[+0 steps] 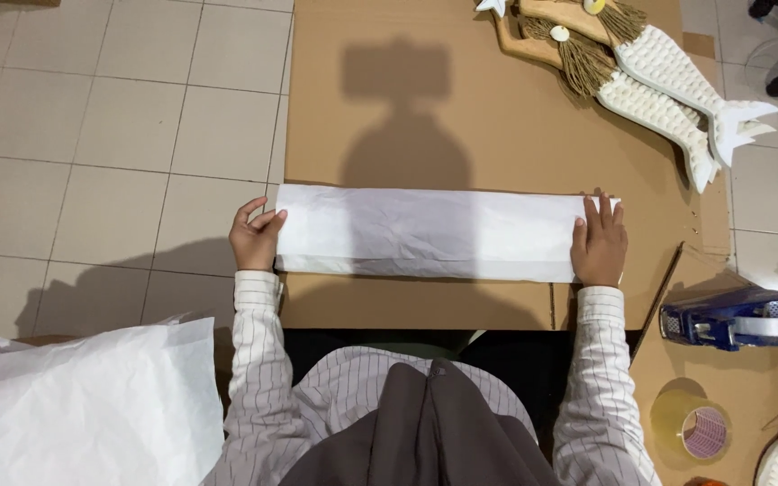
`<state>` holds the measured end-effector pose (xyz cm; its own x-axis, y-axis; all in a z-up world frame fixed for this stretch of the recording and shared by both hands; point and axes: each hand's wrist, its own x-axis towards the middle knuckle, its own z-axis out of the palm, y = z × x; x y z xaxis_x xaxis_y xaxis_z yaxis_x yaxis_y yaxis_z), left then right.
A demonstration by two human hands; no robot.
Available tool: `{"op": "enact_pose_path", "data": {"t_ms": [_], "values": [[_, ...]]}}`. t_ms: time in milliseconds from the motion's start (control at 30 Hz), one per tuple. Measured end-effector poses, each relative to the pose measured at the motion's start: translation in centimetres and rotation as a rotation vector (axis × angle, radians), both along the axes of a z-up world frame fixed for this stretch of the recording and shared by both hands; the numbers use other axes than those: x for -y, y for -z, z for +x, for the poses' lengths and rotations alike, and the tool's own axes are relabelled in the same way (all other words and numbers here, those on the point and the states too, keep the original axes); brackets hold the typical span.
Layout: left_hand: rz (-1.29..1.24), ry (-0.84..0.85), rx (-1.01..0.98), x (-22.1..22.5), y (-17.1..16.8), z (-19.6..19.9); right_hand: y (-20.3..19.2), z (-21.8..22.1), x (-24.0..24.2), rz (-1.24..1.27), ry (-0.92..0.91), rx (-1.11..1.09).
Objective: Wrapping decorative wooden mermaid figurines in white tissue paper for protection during shipping
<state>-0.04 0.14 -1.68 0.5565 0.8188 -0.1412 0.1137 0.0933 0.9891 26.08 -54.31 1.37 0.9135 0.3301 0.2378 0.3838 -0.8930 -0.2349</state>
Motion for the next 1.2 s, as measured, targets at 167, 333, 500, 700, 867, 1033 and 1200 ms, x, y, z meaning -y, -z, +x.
{"op": "enact_pose_path", "data": {"t_ms": [167,333,500,700,867,1033,1200], "values": [[0.026,0.048,0.006,-0.4,3.6,0.1,1.2,0.1,0.5,-0.014,0.004,0.078],[0.100,0.087,0.028,0.0,3.8,0.2,1.8,-1.3,0.3,-0.126,0.031,0.292],[0.052,0.196,0.043,1.9,-1.3,0.3,0.7,-3.0,0.2,0.023,-0.008,0.002],[0.671,0.055,-0.371,1.3,-0.9,-0.5,0.8,-3.4,-0.2,-0.048,0.015,0.015],[1.135,0.146,-0.460,9.5,-5.9,3.1,0.9,-3.3,0.0,-0.052,0.006,0.024],[1.212,0.403,-0.476,10.2,-1.9,2.6,0.5,-2.8,0.7,-0.024,-0.016,-0.011],[1.215,0.399,-0.475,10.2,-2.1,2.6,-0.3,-2.6,2.8,0.008,-0.110,-0.124]]}}
